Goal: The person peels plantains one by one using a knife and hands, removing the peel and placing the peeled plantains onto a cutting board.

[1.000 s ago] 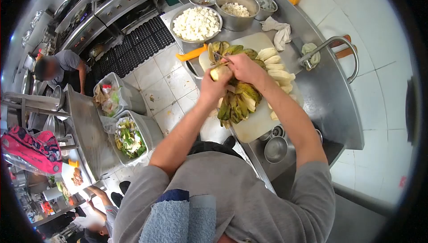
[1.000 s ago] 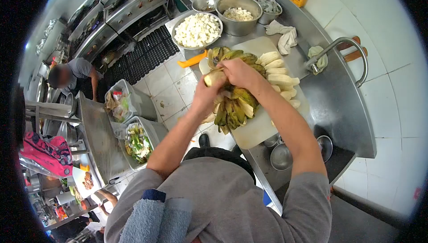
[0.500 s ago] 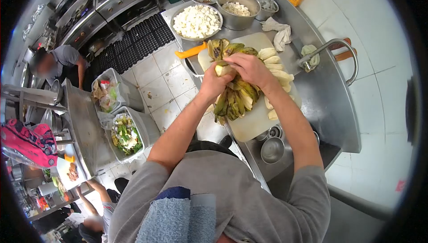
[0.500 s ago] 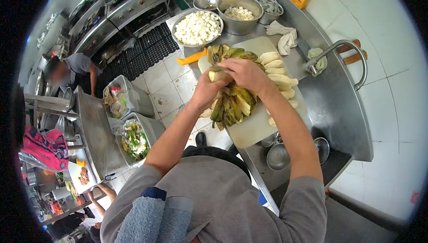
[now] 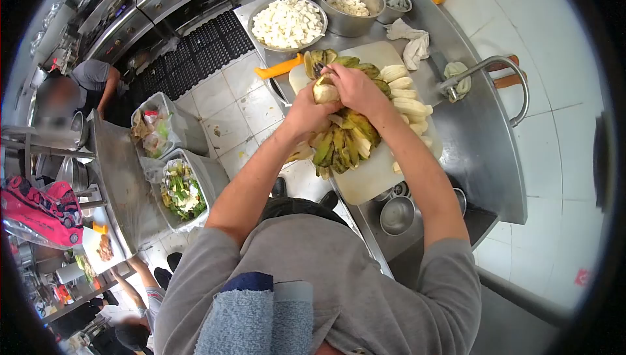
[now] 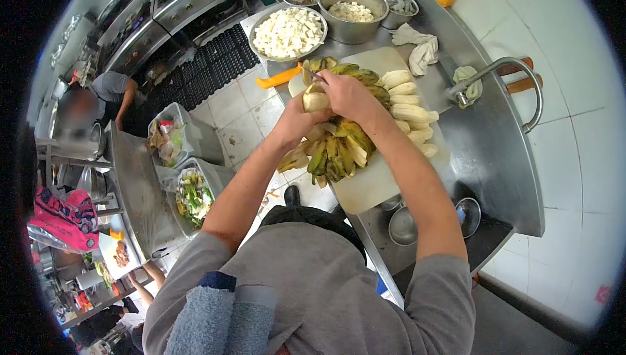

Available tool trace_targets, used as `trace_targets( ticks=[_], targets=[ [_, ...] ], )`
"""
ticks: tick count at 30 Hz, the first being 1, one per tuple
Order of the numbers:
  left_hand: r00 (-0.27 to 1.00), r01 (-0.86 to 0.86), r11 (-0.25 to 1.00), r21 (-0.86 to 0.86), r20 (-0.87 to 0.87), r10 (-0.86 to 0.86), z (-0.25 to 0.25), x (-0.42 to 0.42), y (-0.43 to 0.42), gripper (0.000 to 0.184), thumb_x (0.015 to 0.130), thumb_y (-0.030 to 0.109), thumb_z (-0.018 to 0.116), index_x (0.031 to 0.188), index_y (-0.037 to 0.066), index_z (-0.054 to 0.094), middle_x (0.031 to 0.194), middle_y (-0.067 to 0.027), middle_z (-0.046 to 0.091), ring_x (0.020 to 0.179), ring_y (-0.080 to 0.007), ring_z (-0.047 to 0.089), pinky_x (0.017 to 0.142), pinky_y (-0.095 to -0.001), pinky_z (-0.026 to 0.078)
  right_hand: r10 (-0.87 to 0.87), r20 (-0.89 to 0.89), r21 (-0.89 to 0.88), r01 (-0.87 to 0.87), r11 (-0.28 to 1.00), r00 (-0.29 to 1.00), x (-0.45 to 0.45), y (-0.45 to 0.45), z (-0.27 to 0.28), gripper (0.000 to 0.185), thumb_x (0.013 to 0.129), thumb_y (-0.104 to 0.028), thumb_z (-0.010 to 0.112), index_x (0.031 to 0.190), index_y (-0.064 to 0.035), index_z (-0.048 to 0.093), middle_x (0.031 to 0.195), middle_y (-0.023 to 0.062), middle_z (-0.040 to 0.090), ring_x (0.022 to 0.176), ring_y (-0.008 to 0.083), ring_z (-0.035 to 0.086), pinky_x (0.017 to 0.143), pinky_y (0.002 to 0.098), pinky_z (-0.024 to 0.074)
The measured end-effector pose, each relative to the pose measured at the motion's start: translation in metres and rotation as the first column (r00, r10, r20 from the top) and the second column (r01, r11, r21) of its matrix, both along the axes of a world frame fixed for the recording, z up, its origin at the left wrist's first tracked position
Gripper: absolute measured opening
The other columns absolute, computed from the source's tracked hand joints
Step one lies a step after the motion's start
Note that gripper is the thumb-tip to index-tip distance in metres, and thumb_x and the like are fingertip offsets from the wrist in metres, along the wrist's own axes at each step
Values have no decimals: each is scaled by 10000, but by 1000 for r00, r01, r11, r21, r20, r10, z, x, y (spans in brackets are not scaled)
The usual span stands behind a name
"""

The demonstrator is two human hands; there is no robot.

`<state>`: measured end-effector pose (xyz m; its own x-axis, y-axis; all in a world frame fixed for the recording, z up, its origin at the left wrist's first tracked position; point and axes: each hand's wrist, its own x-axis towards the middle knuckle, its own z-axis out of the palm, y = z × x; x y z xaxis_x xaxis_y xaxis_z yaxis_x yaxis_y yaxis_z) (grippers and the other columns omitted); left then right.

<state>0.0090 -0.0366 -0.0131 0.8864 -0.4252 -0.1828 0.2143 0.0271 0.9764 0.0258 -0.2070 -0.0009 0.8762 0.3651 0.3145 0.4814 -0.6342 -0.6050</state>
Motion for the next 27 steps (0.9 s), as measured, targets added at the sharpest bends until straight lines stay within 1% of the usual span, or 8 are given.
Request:
trace_targets(
  ticks=[8, 10, 13, 14, 17, 20, 23, 27],
  targets=[
    [992, 109, 994, -9, 72, -108, 3, 6, 7, 558, 857, -2, 699, 1371, -14, 483, 1183, -94, 641, 1026, -163, 634, 915, -308, 524, -10, -105, -37, 6, 999, 994, 5, 0, 12, 220, 982, -114, 512, 1169, -2, 543, 1025, 268, 665, 977, 456, 625, 792, 505, 501],
    [985, 124, 991, 45, 113, -129, -4, 6, 8, 625, 857, 4, 697, 1427, -13, 440, 1203, -103, 638, 1049, -168, 629, 936, -306, 514, -154, -139, -159, 131, 979, 978, 15, -2, 6, 248, 974, -140, 527, 1180, -2, 542, 1020, 284, 659, 985, 463, 620, 798, 507, 499],
    [900, 70, 973, 219, 407, -156, 0, -9, 6, 705, 810, 15, 727, 1444, -16, 420, 1236, -132, 627, 1125, -202, 598, 987, -313, 485, -180, -75, -208, 161, 965, 981, 12, -11, 12, 314, 953, -179, 562, 1192, 21, 535, 1006, 278, 670, 992, 449, 636, 833, 512, 506],
    [974, 130, 987, 90, 174, -144, 5, -10, 9, 711, 804, 10, 726, 1450, 14, 428, 1244, -135, 625, 1159, -209, 583, 1020, -313, 460, -147, -44, -206, 135, 969, 988, 9, -14, 15, 341, 944, -192, 577, 1195, 33, 532, 1000, 271, 676, 993, 440, 646, 849, 514, 510],
    [972, 139, 990, 25, 189, -141, -3, -5, 11, 668, 823, 26, 735, 1431, 44, 459, 1218, -103, 631, 1102, -188, 602, 981, -310, 486, -230, -193, -125, 209, 970, 954, 8, -24, 18, 469, 886, -218, 648, 1261, 37, 531, 1024, 272, 673, 1033, 428, 642, 898, 485, 508],
    [973, 204, 978, 35, 104, -206, 0, -6, 12, 614, 819, 31, 742, 1381, 65, 498, 1206, -95, 636, 1085, -173, 607, 963, -310, 495, -199, -175, -27, 198, 980, 964, -12, -22, 16, 534, 819, -215, 724, 1261, 27, 547, 1016, 253, 681, 995, 407, 664, 885, 452, 522],
    [990, 138, 990, -1, 22, -138, 7, -11, 10, 599, 786, 66, 782, 1332, 54, 536, 1186, -107, 658, 1051, -187, 634, 934, -323, 519, -351, -123, 94, 363, 927, 928, -23, -22, 18, 546, 796, -208, 767, 1247, 16, 554, 988, 198, 700, 933, 330, 695, 844, 408, 538],
    [963, 18, 985, 172, 262, -63, -4, -12, 6, 564, 825, 177, 775, 1329, 52, 555, 1133, -122, 685, 1006, -194, 659, 898, -324, 534, -485, -226, 229, 530, 817, 845, -41, -31, 31, 449, 832, -185, 765, 1183, 35, 592, 947, 134, 697, 864, 213, 691, 781, 333, 544]
  ],
)
